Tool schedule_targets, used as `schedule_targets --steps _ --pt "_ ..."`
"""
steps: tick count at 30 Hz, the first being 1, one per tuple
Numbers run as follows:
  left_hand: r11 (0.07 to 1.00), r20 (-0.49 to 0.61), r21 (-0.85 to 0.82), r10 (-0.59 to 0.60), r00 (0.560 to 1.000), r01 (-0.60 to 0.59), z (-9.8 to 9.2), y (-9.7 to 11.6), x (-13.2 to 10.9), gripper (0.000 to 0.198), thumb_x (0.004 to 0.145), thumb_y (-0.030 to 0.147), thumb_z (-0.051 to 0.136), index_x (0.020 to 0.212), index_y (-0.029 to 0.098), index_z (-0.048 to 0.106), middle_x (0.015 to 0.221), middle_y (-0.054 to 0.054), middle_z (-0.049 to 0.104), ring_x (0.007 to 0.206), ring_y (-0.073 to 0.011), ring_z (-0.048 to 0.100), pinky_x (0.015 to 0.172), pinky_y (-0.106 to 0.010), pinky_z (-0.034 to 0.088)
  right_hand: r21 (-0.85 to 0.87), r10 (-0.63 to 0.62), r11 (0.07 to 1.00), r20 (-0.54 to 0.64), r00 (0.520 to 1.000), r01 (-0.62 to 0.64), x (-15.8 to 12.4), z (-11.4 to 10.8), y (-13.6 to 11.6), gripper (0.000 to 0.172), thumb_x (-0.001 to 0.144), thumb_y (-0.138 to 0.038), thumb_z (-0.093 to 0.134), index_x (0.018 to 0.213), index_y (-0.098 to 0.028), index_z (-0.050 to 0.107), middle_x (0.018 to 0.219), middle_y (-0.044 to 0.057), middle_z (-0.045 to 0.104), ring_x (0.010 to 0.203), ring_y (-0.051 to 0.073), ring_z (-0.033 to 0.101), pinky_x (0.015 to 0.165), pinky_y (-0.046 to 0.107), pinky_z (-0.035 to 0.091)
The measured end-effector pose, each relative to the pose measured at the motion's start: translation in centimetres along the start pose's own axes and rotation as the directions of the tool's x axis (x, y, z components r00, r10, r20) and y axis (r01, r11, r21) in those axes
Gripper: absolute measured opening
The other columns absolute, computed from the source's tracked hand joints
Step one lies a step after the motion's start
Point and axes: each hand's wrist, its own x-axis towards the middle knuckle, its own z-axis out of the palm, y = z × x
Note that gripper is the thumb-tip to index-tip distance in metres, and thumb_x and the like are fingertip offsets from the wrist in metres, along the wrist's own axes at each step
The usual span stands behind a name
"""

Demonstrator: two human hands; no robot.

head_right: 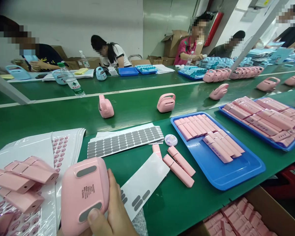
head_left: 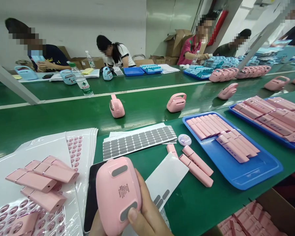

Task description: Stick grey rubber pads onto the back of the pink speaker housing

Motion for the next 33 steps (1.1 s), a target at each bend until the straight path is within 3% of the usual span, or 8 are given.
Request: schedule_targets --steps 6,12,17,20,23,26,28,33 --pt "0.999 0.039 -0.046 -0.008 0.999 0.010 1.4 0.9 0.3 0.056 0.061 0.040 0.076 0.113 0.025 0.062 0.101 -0.007 0.068 0.119 -0.0345 0.045 0.093 -0.042 0.048 -0.057 0.128 0.990 -0.059 0.990 -0.131 -0.4 0.0 -0.8 0.078 0.078 -0.069 0.041 0.143 -0.033 0.019 0.148 0.000 0.029 0.136 0.027 0.024 0.110 0.040 0.023" --pt "0.992 -0.126 -0.112 -0.065 0.990 0.051 0.9 1.2 0.5 0.066 0.052 0.021 0.084 0.114 0.024 0.061 0.088 -0.003 0.070 0.097 -0.0285 0.062 0.078 -0.030 0.056 0.122 -0.067 0.990 0.016 0.998 0.064 0.6 -0.5 0.0 0.079 0.074 -0.059 0.060 0.138 -0.028 0.027 0.142 0.007 0.039 0.127 0.028 0.039 0.101 0.040 0.036" --pt "0.988 -0.137 -0.081 -0.138 0.981 0.128 2.5 2.0 0.4 0.046 0.074 0.014 0.063 0.119 0.021 0.056 0.086 -0.002 0.070 0.084 -0.0212 0.066 0.070 -0.023 0.056 0.178 -0.060 0.983 0.033 0.998 0.053 0.8 -1.4 0.0 0.083 0.075 -0.052 0.065 0.140 -0.032 0.017 0.145 0.003 0.034 0.128 0.024 0.038 0.104 0.039 0.034" --pt "0.993 -0.170 -0.040 -0.120 0.978 0.115 2.8 2.3 0.3 0.046 0.075 0.014 0.061 0.121 0.021 0.054 0.090 -0.004 0.069 0.086 -0.0229 0.065 0.066 -0.025 0.057 0.137 -0.060 0.989 0.082 0.995 0.048 0.8 -1.6 -0.3 0.081 0.075 -0.050 0.066 0.140 -0.035 0.020 0.144 0.001 0.036 0.126 0.024 0.040 0.102 0.039 0.038" --pt "0.993 -0.195 -0.042 -0.120 0.973 0.114 2.5 2.4 0.4 0.052 0.075 0.014 0.062 0.125 0.020 0.049 0.090 -0.006 0.069 0.091 -0.0252 0.064 0.068 -0.028 0.057 0.030 -0.086 0.996 0.063 0.994 0.084 0.9 -2.0 -0.6 0.080 0.075 -0.051 0.065 0.141 -0.032 0.022 0.143 0.004 0.039 0.125 0.025 0.044 0.099 0.038 0.042" --pt "0.995 -0.227 -0.009 -0.096 0.969 0.097 2.3 2.6 0.7 0.050 0.079 0.013 0.056 0.127 0.019 0.046 0.094 -0.008 0.068 0.095 -0.0269 0.062 0.076 -0.035 0.055 -0.236 -0.107 0.968 -0.077 0.991 0.086 1.0 -2.8 -1.2 0.074 0.078 -0.049 0.063 0.140 -0.034 0.025 0.146 0.002 0.036 0.128 0.025 0.040 0.103 0.042 0.039" --pt "0.995 -0.240 0.021 -0.086 0.967 0.094 2.4 2.7 0.8 0.046 0.081 0.014 0.053 0.126 0.017 0.048 0.097 -0.009 0.067 0.096 -0.0278 0.061 0.080 -0.039 0.054 -0.474 -0.164 0.874 -0.088 0.982 0.104 1.0 -3.5 -1.7 0.058 0.081 -0.045 0.060 0.134 -0.036 0.039 0.145 -0.002 0.037 0.132 0.024 0.034 0.108 0.044 0.033" --pt "0.993 -0.250 0.072 -0.077 0.965 0.098 2.9 3.1 0.7 0.046 0.081 0.017 0.051 0.127 0.015 0.047 0.098 -0.011 0.066 0.090 -0.0264 0.063 0.073 -0.038 0.055 -0.757 -0.326 0.566 0.159 0.932 0.327 1.1 -4.7 -2.8 0.041 0.089 -0.037 0.050 0.127 -0.021 0.052 0.139 0.005 0.045 0.132 0.023 0.036 0.108 0.039 0.035"
